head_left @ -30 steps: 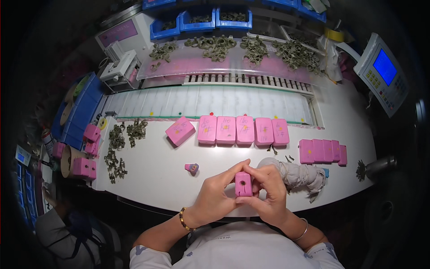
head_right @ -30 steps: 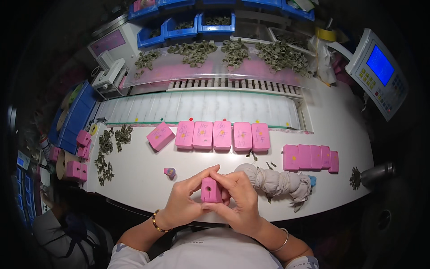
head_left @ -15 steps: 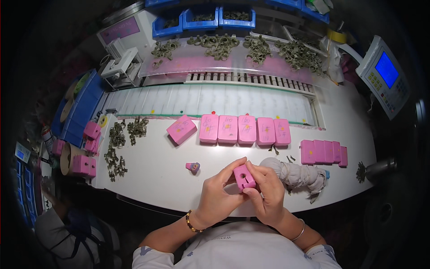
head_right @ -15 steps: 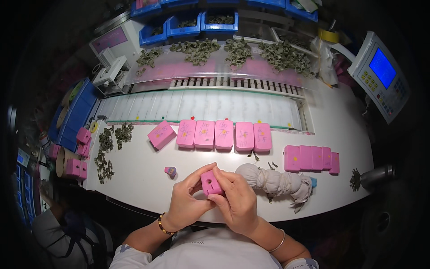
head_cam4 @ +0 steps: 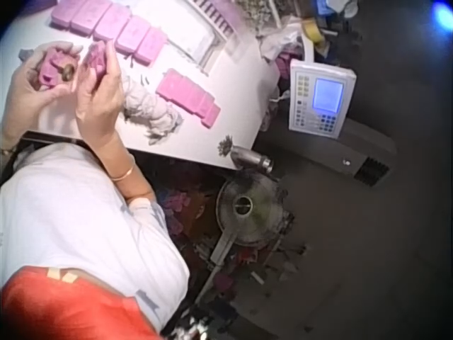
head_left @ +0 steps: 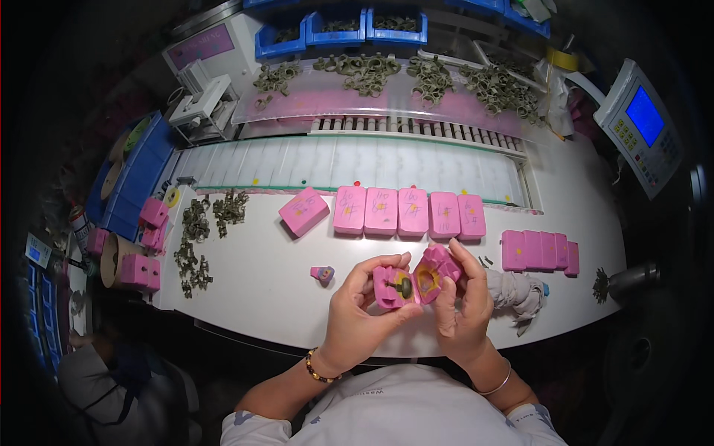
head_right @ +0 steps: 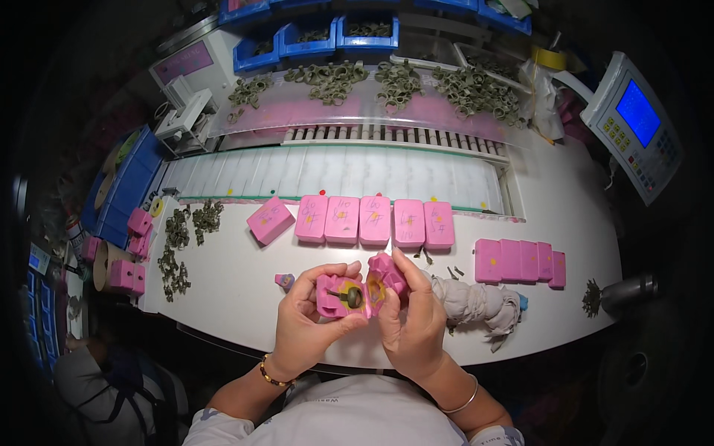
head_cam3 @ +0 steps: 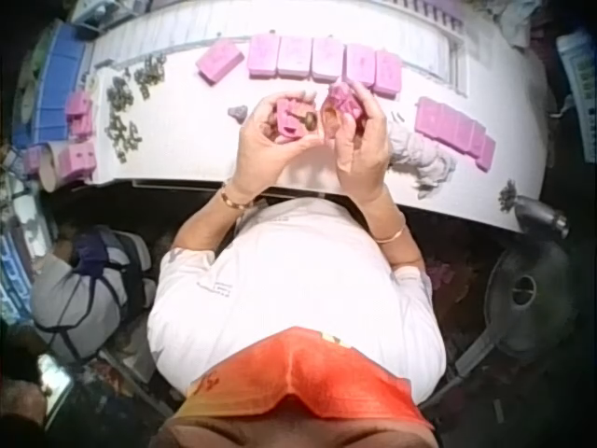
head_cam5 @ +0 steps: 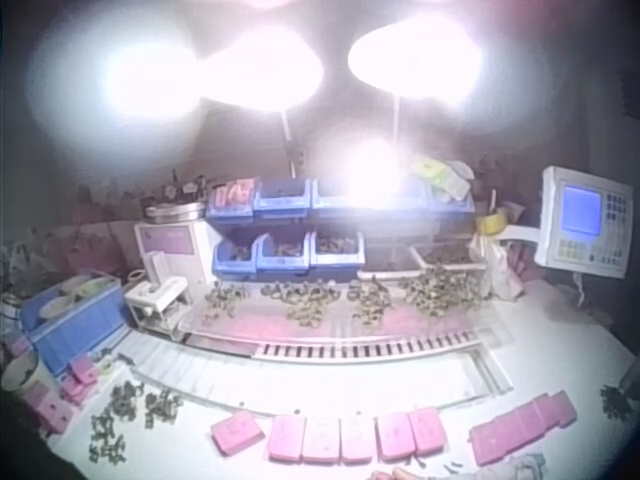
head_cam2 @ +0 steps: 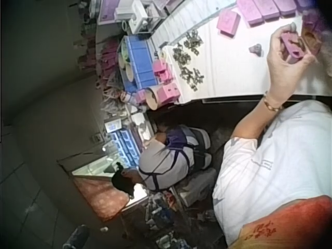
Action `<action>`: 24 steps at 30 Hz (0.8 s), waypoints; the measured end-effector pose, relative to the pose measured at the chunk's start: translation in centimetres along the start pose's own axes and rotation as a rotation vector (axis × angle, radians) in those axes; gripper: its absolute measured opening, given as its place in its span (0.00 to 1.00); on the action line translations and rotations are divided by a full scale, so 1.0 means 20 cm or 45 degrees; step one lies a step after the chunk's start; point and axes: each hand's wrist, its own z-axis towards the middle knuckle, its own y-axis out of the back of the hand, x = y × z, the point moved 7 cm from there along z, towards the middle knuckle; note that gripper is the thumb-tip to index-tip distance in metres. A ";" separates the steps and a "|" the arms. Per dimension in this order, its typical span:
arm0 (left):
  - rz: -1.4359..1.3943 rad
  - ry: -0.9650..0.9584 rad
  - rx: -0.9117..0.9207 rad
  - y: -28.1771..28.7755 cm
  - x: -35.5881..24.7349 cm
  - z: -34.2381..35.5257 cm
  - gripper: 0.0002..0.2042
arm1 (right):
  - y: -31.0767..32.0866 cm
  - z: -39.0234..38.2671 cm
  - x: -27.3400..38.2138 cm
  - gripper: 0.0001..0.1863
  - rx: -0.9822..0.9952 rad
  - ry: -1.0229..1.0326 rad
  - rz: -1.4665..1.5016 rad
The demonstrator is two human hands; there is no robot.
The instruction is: The recorder demolds and inspects small wax melt figurines from silicone molds at a production workstation.
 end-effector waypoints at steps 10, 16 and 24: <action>-0.727 0.005 0.006 0.04 0.02 0.06 0.28 | 0.04 0.10 0.07 0.19 0.134 0.063 -0.007; -0.972 0.263 -0.063 0.01 0.06 0.14 0.32 | -0.04 0.01 0.19 0.20 0.323 0.202 0.091; -0.810 0.507 0.010 0.00 0.07 0.14 0.36 | -0.09 -0.02 0.26 0.18 0.554 0.423 0.120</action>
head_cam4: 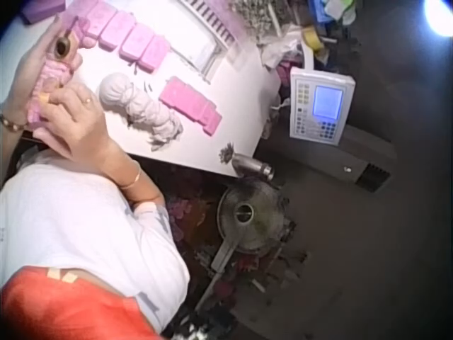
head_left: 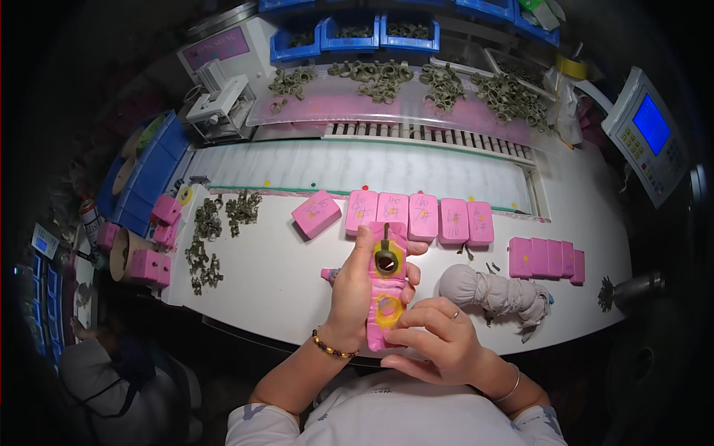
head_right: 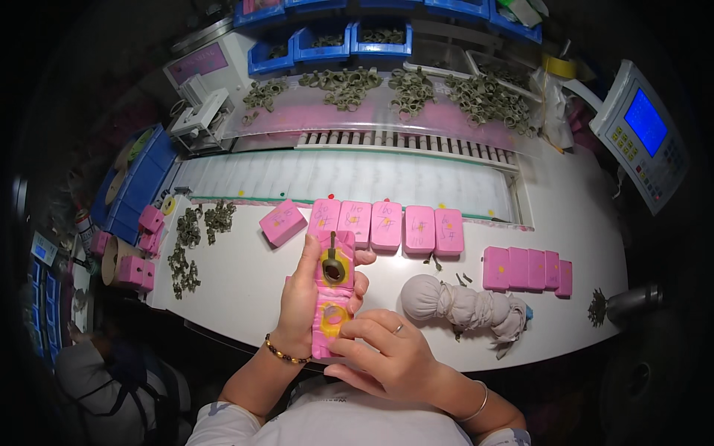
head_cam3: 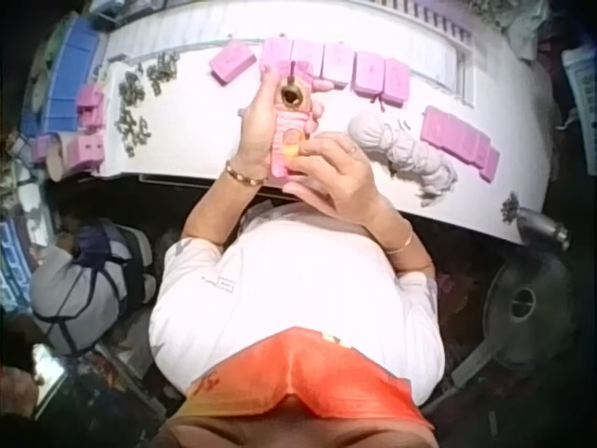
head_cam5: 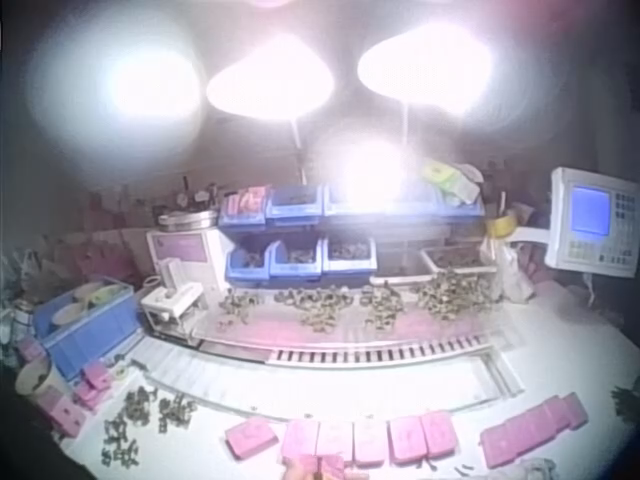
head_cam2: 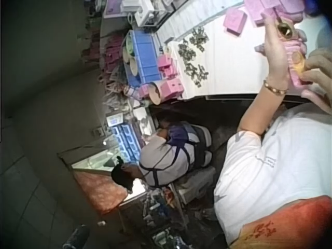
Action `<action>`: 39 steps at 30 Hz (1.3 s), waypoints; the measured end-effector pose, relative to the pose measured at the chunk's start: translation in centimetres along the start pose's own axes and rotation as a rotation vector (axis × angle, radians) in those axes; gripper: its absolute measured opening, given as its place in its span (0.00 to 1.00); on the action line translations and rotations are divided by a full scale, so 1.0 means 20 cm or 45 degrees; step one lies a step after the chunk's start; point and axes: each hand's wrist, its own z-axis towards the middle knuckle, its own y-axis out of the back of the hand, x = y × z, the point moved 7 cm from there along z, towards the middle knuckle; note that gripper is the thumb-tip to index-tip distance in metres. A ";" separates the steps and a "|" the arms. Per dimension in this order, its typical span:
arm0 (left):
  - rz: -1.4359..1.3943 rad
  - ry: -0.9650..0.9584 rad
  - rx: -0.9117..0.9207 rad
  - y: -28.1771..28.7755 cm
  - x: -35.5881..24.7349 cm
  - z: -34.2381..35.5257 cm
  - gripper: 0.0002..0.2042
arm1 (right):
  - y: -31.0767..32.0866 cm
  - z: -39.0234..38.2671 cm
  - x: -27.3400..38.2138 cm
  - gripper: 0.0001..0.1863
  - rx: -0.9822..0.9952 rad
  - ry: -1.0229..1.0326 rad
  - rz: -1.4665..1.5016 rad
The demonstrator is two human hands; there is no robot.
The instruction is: The recorder demolds and inspects small wax melt figurines from silicone molds at a production workstation.
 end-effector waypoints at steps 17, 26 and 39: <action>0.474 -0.128 -0.116 -0.03 0.06 -0.02 0.22 | 0.11 0.07 -0.06 0.14 0.029 0.209 -0.507; 0.512 -0.044 -0.150 -0.03 0.08 0.00 0.20 | 0.09 0.07 -0.11 0.11 0.080 0.202 -0.443; 0.531 0.124 -0.105 0.02 0.11 -0.02 0.18 | 0.17 -0.13 -0.65 0.07 -0.524 -1.362 1.712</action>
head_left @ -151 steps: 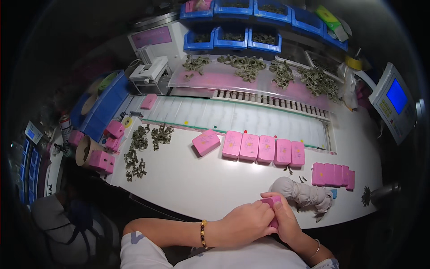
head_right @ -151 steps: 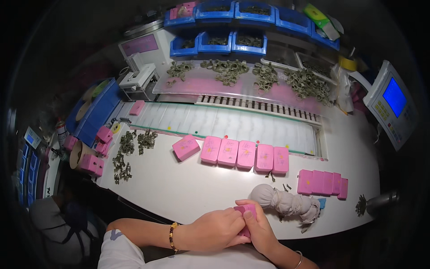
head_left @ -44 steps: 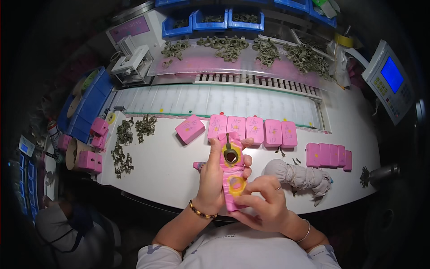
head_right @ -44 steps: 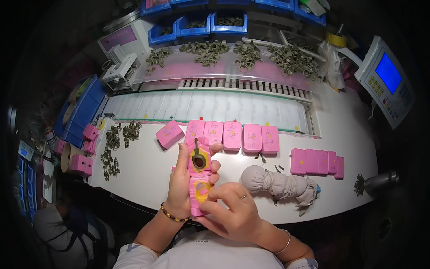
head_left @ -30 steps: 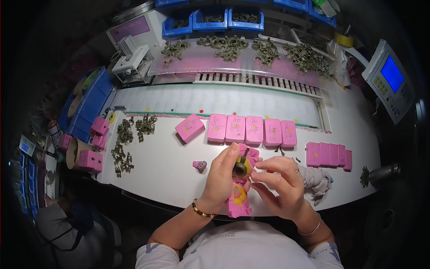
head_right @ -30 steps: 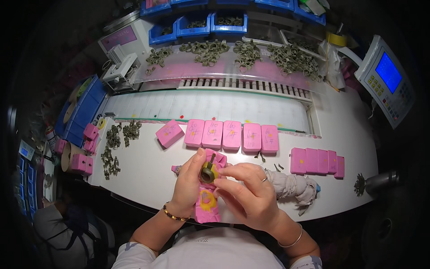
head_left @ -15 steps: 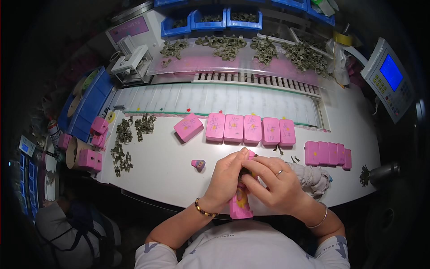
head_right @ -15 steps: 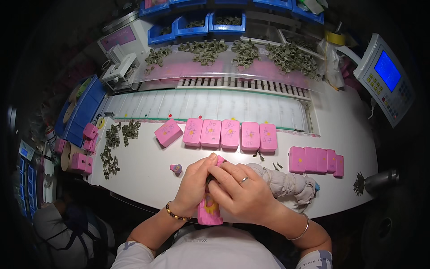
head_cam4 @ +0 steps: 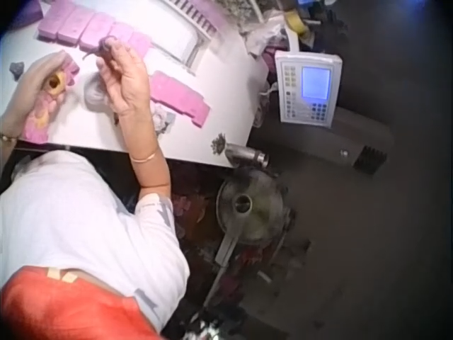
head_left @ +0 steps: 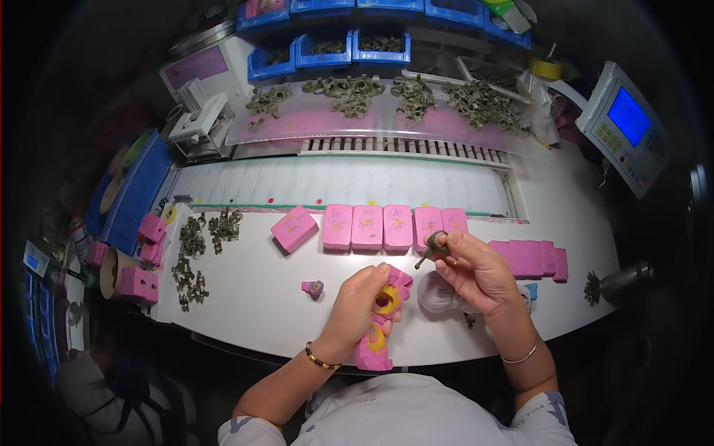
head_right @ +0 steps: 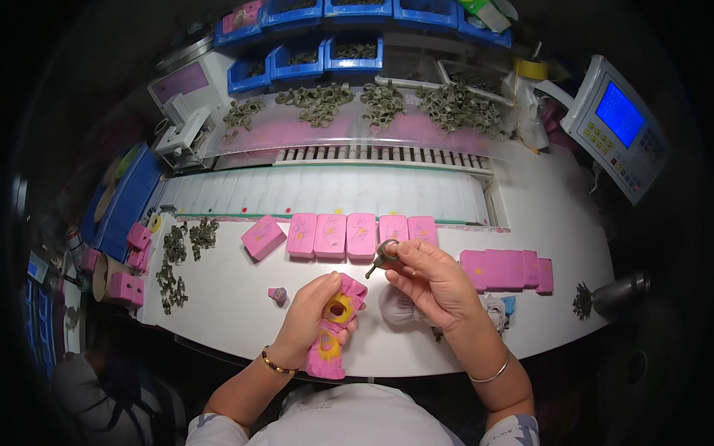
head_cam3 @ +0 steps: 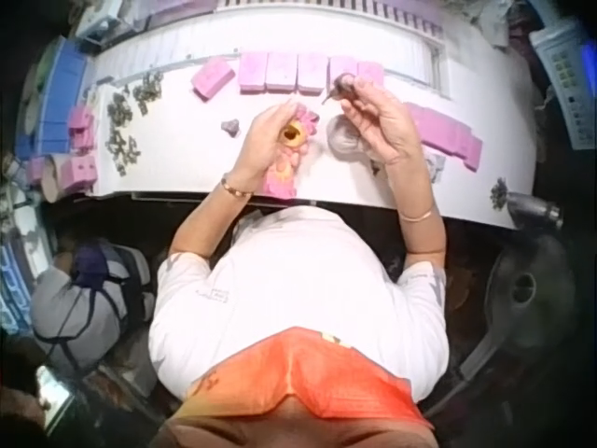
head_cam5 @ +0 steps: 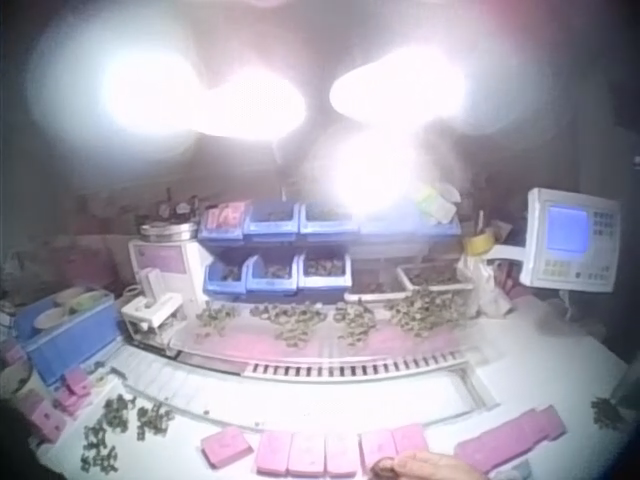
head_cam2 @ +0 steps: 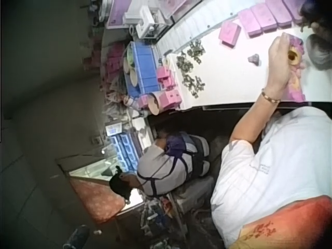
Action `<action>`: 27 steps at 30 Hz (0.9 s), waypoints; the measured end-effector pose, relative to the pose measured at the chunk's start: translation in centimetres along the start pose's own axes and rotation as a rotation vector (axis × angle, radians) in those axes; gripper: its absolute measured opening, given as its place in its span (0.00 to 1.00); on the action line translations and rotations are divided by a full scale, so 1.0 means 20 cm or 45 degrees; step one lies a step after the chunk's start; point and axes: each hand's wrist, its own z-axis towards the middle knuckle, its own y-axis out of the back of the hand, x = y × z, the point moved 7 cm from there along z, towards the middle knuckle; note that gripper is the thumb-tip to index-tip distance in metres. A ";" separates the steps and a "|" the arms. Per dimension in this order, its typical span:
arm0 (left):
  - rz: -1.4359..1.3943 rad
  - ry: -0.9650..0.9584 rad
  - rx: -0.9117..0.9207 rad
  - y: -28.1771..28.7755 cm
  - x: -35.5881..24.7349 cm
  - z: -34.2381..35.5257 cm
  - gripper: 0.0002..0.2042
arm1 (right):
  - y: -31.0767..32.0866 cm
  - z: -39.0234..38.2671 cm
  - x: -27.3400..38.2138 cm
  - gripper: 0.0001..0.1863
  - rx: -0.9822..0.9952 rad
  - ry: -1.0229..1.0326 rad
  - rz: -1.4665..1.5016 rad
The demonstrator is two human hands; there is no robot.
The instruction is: The recorder demolds and inspects small wax melt figurines from silicone molds at a production workstation.
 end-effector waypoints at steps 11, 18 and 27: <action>0.053 -0.150 0.233 -0.05 -0.05 -0.03 0.18 | -0.01 0.01 -0.07 0.08 0.004 -0.038 0.049; 0.183 -0.209 0.192 -0.08 -0.07 -0.01 0.12 | -0.03 -0.01 -0.09 0.08 0.073 0.020 -0.033; 0.163 -0.288 0.076 -0.04 -0.07 -0.03 0.10 | -0.09 -0.10 -0.09 0.09 0.056 0.119 -0.171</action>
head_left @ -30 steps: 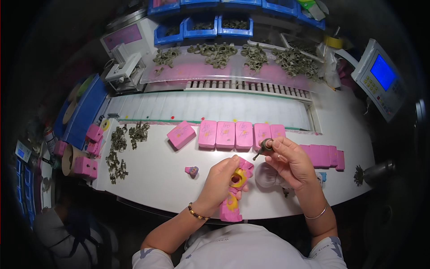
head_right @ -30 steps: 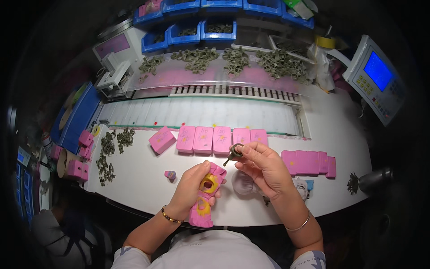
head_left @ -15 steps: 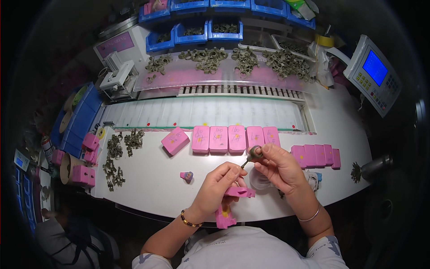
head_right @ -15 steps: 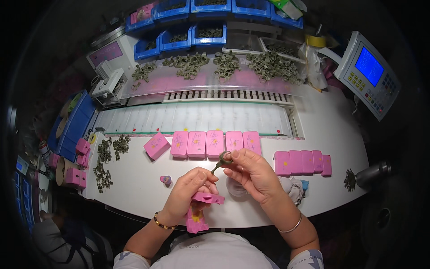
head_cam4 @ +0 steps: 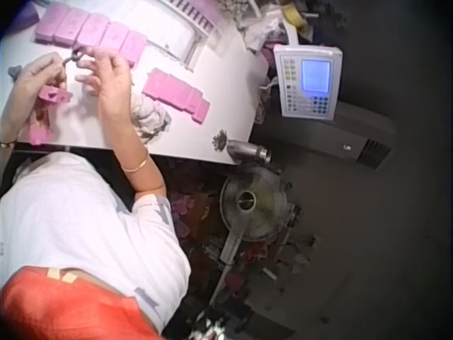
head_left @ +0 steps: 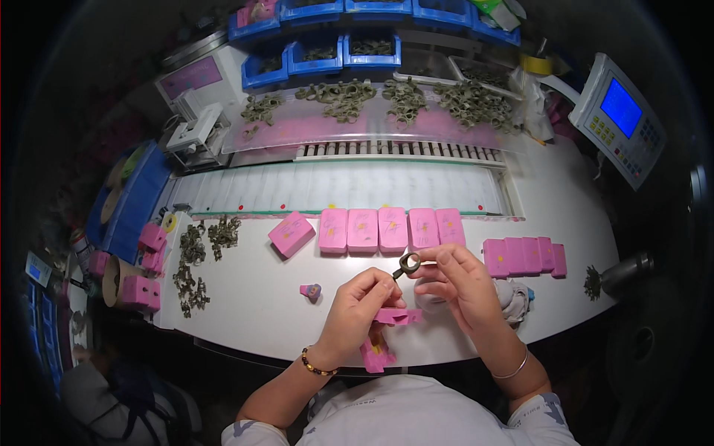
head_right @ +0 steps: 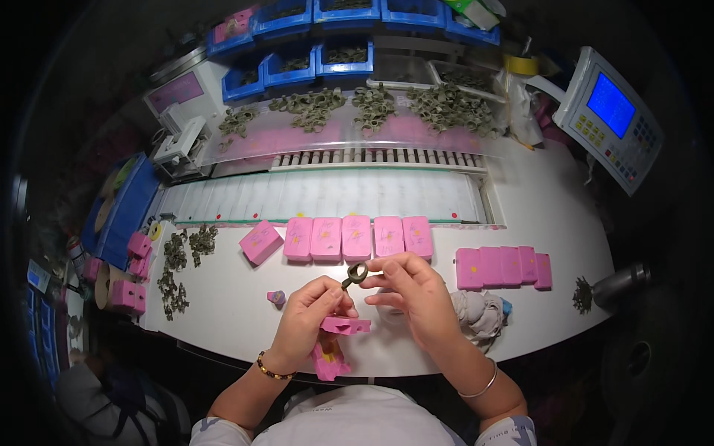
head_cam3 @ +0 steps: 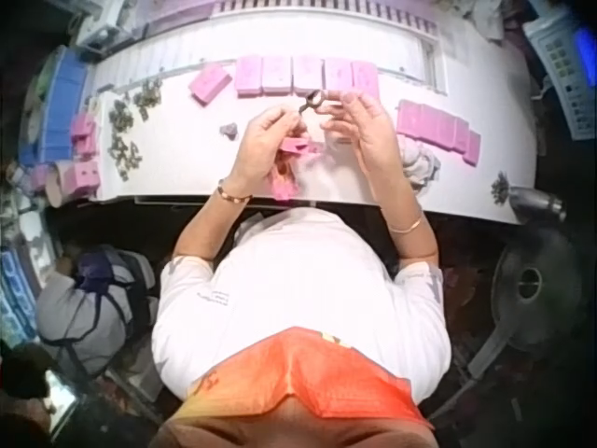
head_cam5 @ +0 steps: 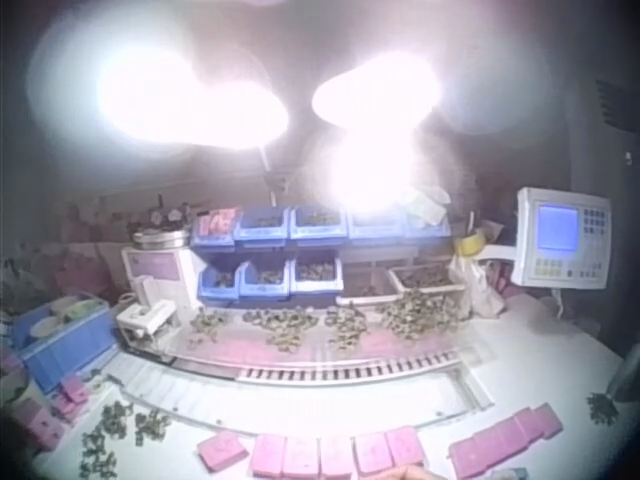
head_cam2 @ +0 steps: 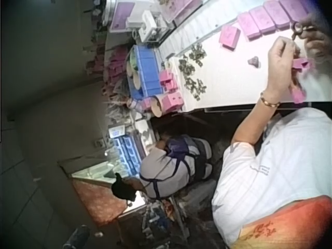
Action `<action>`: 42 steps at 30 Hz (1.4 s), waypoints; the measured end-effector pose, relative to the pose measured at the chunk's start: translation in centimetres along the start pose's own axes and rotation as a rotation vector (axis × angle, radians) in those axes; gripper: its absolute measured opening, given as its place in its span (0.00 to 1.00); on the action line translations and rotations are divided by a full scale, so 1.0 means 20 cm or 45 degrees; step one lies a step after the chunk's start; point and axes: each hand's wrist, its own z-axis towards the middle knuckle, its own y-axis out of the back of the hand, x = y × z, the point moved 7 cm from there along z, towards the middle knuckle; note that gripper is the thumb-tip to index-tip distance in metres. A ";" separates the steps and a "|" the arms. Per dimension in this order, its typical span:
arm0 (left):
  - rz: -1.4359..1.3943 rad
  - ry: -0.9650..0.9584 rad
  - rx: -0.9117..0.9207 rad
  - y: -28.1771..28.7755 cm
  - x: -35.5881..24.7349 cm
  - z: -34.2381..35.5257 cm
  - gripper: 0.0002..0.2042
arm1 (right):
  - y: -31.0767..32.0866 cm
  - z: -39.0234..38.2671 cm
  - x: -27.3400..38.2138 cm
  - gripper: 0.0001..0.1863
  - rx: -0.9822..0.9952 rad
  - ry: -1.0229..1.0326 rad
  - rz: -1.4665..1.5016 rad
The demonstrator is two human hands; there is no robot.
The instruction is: The recorder demolds and inspects small wax melt figurines from silicone molds at a production workstation.
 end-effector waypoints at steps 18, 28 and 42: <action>-0.071 -0.272 -0.672 0.50 0.04 -0.67 0.12 | -0.63 0.13 -0.37 0.19 0.448 0.912 -1.765; -0.230 -0.179 -0.747 0.77 0.11 -0.69 0.13 | -0.39 -0.16 -0.27 0.14 0.382 0.733 -1.521; -0.175 -0.275 -0.394 0.81 0.06 -0.48 0.11 | -0.10 -0.40 -0.30 0.17 0.029 1.176 -1.951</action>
